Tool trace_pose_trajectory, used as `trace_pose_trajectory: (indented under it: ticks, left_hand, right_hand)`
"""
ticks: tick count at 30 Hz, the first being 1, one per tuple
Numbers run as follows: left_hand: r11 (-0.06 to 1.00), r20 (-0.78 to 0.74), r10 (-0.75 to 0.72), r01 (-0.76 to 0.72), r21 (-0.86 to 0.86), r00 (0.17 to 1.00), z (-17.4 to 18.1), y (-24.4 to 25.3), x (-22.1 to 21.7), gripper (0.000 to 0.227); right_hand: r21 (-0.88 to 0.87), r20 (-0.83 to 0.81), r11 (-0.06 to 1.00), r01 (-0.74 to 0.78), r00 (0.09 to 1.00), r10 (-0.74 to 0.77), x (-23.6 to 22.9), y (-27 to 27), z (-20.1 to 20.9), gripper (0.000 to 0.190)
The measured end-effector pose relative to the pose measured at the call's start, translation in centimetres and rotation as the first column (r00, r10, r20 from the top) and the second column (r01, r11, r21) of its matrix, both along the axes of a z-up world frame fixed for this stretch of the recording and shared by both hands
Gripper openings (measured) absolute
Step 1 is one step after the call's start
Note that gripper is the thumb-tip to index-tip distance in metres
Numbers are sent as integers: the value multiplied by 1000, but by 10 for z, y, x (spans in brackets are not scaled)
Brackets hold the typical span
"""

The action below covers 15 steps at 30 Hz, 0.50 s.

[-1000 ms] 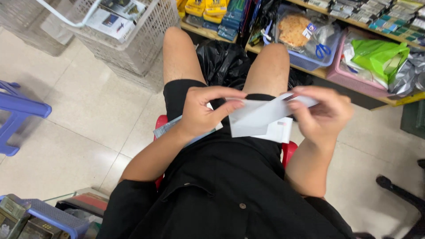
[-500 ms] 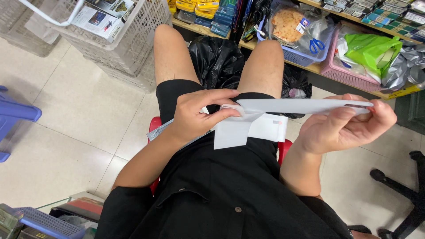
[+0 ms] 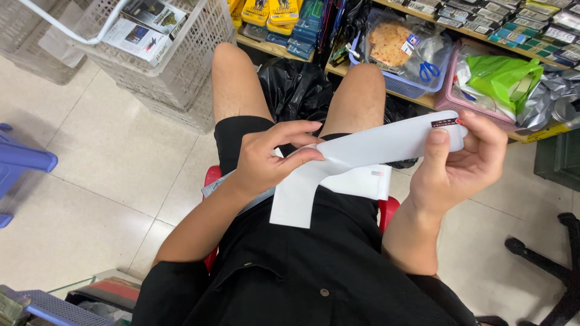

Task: The person handles various boxed and packaged mobile screen protectors while sitting, moving them between their lap and a nearby surface.

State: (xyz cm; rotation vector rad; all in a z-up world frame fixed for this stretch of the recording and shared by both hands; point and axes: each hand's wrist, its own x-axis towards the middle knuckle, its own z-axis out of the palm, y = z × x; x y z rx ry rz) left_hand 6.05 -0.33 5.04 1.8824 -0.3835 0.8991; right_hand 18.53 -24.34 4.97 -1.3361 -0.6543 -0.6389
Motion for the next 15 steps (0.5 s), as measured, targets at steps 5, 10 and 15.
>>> trace_pose_trajectory:
  ticks: [5, 10, 15]
  left_hand:
    - [1000, -2, 17, -17, 22, 1000, -5, -1, 4, 46]
    - [998, -28, -54, 53, -22, 998, -8, -2, 2, 48]
    - [999, -6, -26, 26, -24, 1000, -5, 0, 2, 49]
  right_hand:
    - [-18, -25, 1000, 1, 1000, -1, -1, 5, 8, 39]
    - [-14, 23, 1000, 10, 1000, -10, -1, 3, 10, 36]
    - [-36, 16, 999, -16, 1000, 17, 7, -4, -5, 32]
